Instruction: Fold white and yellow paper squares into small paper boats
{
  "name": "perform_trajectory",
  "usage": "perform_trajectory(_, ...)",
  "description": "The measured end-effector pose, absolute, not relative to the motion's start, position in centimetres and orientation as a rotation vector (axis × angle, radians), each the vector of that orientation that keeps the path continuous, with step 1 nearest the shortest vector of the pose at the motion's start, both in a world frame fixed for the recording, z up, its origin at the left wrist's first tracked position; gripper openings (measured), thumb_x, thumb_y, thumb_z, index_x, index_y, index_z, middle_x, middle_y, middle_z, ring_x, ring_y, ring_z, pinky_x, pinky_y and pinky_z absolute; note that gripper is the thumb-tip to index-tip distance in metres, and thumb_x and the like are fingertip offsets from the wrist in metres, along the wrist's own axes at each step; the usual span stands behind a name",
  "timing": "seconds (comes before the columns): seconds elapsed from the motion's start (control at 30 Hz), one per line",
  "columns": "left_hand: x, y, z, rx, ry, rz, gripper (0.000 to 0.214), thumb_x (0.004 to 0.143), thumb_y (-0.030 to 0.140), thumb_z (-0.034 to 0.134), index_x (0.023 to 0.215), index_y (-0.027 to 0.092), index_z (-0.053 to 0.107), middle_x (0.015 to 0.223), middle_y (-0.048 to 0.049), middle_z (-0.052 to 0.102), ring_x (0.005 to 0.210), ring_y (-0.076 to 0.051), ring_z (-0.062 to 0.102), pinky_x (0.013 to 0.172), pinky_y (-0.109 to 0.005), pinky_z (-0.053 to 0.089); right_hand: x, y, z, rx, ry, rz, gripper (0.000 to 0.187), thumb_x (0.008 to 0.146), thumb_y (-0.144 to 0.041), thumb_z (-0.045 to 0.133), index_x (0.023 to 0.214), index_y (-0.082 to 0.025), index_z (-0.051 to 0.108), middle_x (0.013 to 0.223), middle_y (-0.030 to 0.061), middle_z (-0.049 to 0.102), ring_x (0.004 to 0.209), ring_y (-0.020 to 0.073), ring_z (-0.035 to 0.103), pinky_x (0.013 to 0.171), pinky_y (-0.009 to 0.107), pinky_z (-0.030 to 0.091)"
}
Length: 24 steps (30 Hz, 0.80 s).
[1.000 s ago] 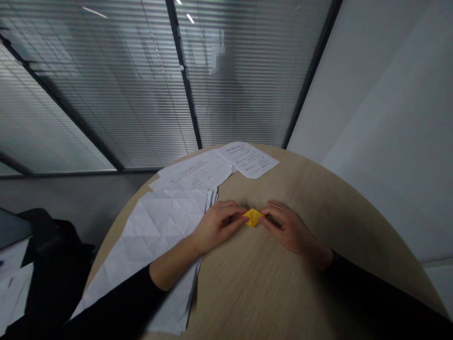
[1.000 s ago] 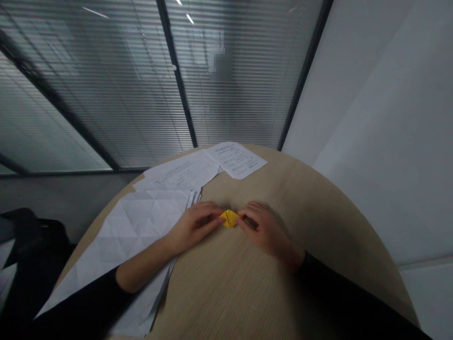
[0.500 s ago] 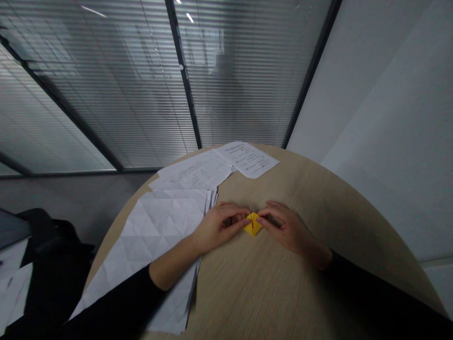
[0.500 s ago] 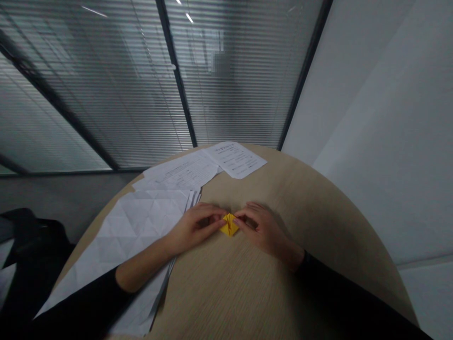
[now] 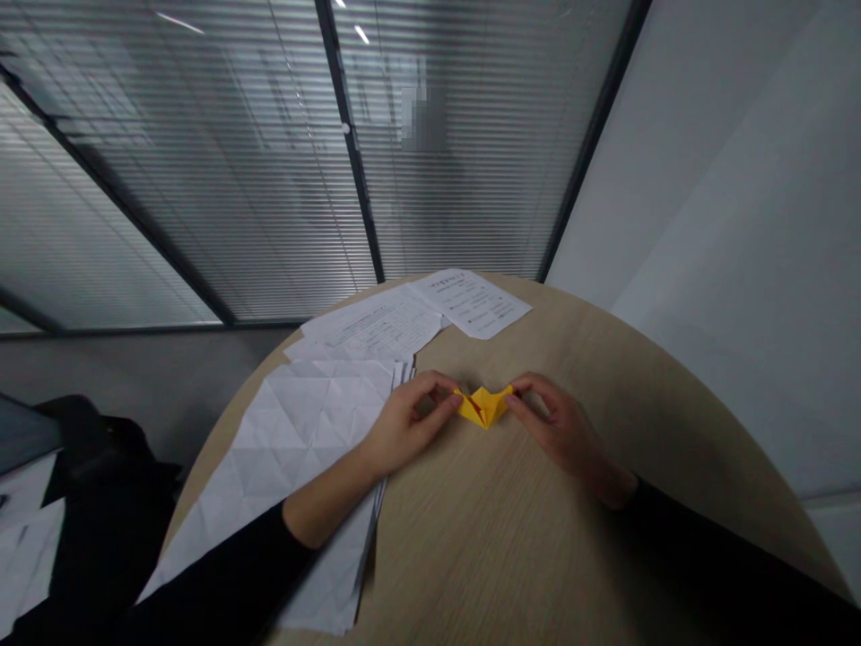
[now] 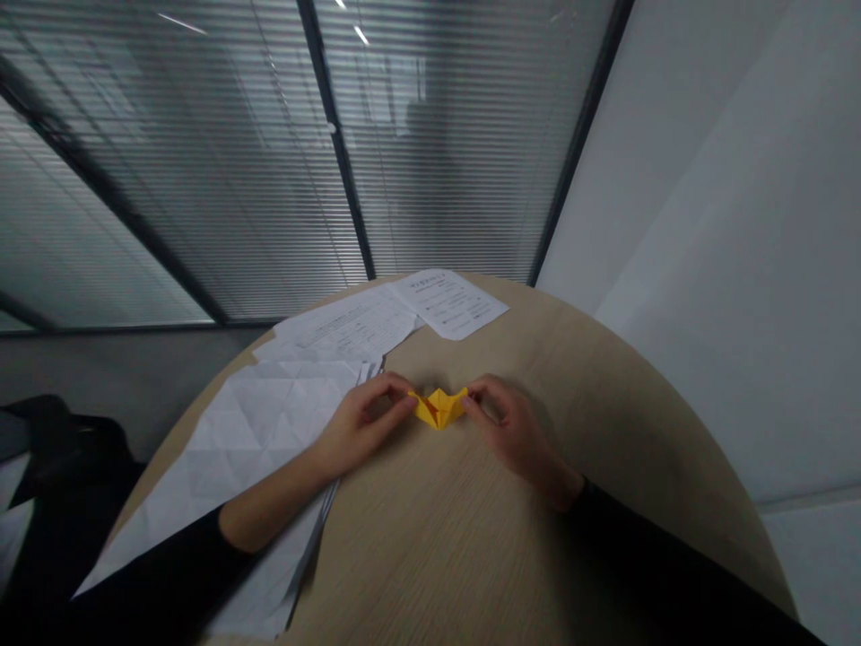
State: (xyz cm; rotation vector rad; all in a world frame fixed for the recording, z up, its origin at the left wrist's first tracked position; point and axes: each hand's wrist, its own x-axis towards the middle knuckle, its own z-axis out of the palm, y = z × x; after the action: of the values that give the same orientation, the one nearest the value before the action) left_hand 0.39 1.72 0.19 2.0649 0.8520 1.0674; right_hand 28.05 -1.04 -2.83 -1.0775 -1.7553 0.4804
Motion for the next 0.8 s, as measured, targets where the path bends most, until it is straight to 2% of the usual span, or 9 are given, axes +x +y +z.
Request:
perform_trajectory(0.2, 0.1, 2.0, -0.3, 1.979, 0.897, 1.093, 0.015, 0.115, 0.034, 0.062, 0.114, 0.021, 0.07, 0.102, -0.0047, 0.078, 0.096, -0.019, 0.073, 0.089, -0.034, 0.059, 28.5, -0.7, -3.7, -1.133, -1.645, 0.471, 0.01, 0.109, -0.036, 0.068, 0.104, -0.029, 0.072, 0.095, 0.0024, 0.079, 0.09, 0.0237, 0.078, 0.08, 0.036, 0.064)
perform_trajectory(0.37, 0.1, 2.1, -0.6, 1.87, 0.906, 1.107, 0.015, 0.117, 0.036, 0.057, 0.114, 0.022, 0.059, 0.089, -0.0004, 0.074, 0.084, -0.017, 0.071, 0.084, -0.033, 0.057, 28.7, -0.4, -4.4, -1.169, -1.593, 0.468, 0.012, 0.109, -0.04, 0.07, 0.103, -0.029, 0.071, 0.092, 0.0024, 0.079, 0.089, 0.0247, 0.08, 0.084, 0.039, 0.065)
perform_trajectory(0.53, 0.3, 2.1, -0.6, 1.782, 0.876, 1.106, 0.016, 0.116, 0.038, 0.059, 0.112, 0.022, 0.058, 0.085, 0.0001, 0.073, 0.08, -0.016, 0.071, 0.081, -0.033, 0.057, 28.5, -0.4, -4.5, -1.153, -1.555, 0.42, 0.015, 0.108, -0.041, 0.071, 0.098, -0.03, 0.071, 0.091, 0.003, 0.079, 0.087, 0.0245, 0.079, 0.081, 0.039, 0.067)
perform_trajectory(0.63, 0.3, 2.0, -0.4, 1.793, 0.874, 1.114, 0.018, 0.11, 0.037, 0.07, 0.11, 0.021, 0.061, 0.092, -0.0017, 0.074, 0.085, -0.017, 0.073, 0.082, -0.032, 0.06, 28.3, -0.6, -4.2, -1.156, -1.585, 0.367, 0.01, 0.106, -0.036, 0.072, 0.098, -0.03, 0.071, 0.091, 0.0021, 0.079, 0.083, 0.0233, 0.079, 0.078, 0.038, 0.066)
perform_trajectory(0.73, 0.4, 1.6, -0.3, 1.862, 0.863, 1.086, 0.035, 0.095, 0.037, 0.09, 0.118, 0.02, 0.069, 0.109, -0.0061, 0.079, 0.1, -0.02, 0.077, 0.09, -0.034, 0.064, 27.9, -1.0, -4.1, -1.141, -1.633, 0.36, 0.006, 0.104, -0.031, 0.073, 0.098, -0.031, 0.07, 0.092, 0.0014, 0.08, 0.082, 0.0233, 0.08, 0.074, 0.037, 0.066)
perform_trajectory(0.8, 0.5, 1.5, -0.3, 1.897, 0.841, 1.044, 0.044, 0.09, 0.039, 0.097, 0.122, 0.021, 0.074, 0.117, -0.0079, 0.082, 0.107, -0.023, 0.079, 0.097, -0.037, 0.065, 27.8, -1.2, -4.1, -1.125, -1.663, 0.36, 0.005, 0.103, -0.031, 0.073, 0.099, -0.031, 0.07, 0.092, 0.002, 0.081, 0.085, 0.0247, 0.082, 0.074, 0.038, 0.067)
